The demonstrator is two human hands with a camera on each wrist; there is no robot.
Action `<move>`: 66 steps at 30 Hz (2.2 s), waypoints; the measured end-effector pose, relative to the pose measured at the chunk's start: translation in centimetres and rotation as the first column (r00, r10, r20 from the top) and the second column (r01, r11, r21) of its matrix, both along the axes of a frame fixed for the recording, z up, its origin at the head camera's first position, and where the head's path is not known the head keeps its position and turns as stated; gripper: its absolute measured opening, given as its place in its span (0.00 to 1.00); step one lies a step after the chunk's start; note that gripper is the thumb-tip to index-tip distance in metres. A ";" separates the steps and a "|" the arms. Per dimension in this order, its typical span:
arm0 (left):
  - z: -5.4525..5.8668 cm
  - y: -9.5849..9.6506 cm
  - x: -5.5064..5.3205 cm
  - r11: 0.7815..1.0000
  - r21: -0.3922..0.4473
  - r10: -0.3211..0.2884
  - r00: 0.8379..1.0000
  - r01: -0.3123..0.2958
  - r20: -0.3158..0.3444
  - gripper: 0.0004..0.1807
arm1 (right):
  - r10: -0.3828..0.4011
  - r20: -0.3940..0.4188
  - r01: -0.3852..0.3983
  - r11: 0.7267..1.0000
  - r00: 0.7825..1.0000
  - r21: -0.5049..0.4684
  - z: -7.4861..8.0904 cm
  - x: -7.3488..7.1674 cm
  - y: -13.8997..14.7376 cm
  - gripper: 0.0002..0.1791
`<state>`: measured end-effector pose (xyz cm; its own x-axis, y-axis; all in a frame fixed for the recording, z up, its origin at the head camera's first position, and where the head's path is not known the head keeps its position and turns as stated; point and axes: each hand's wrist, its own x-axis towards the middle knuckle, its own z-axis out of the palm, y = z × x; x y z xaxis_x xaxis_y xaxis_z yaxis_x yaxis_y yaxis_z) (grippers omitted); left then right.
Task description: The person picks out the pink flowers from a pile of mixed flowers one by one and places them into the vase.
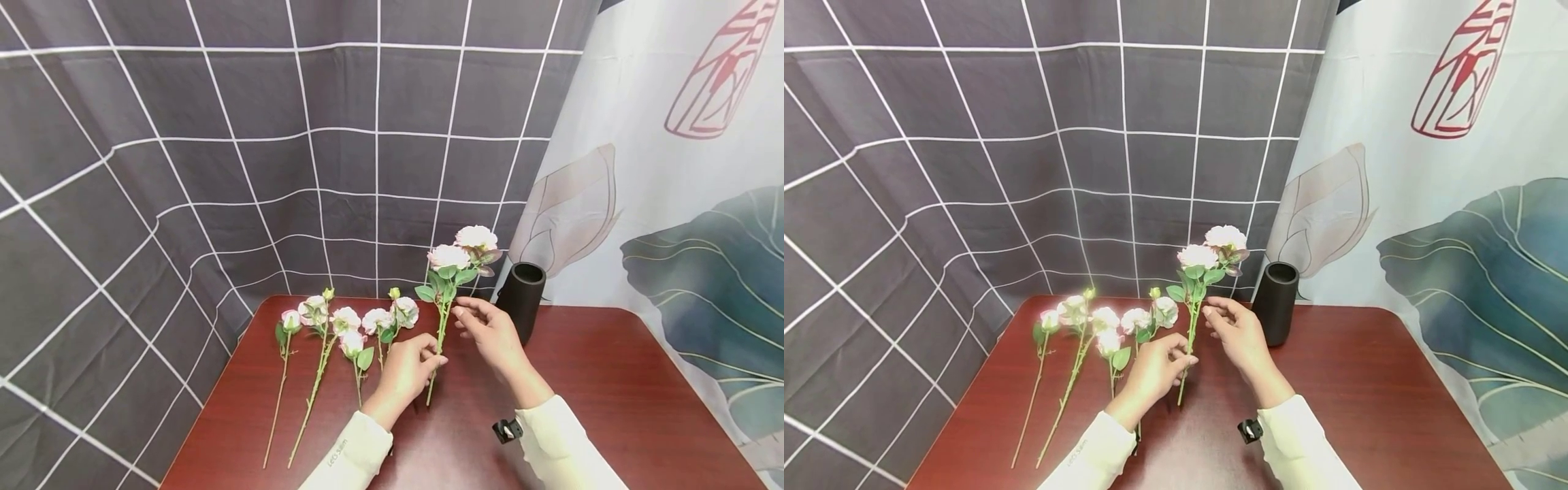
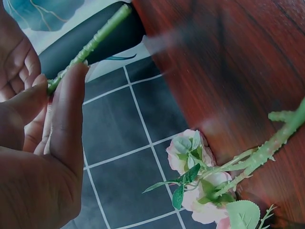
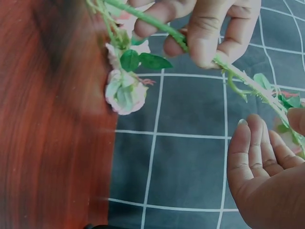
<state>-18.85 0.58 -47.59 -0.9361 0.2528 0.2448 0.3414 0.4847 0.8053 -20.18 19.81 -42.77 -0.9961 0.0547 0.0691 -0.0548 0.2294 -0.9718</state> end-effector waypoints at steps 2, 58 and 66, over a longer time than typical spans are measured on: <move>0.0 0.0 0.0 0.999 -0.032 0.013 0.999 -0.015 -0.053 0.10 | 0.003 -0.002 -0.003 1.000 1.000 -0.013 0.4 0.0 -0.1 0.22; -0.3 0.9 -0.4 0.997 -0.070 0.023 0.993 -0.032 -0.120 0.10 | -0.008 -0.058 0.011 0.999 0.998 0.054 1.9 -0.3 -0.4 0.12; -0.5 0.5 -0.1 0.994 -0.105 -0.022 1.000 0.022 -0.002 0.16 | -0.030 -0.152 0.052 0.988 0.988 0.145 4.1 -0.3 1.2 0.12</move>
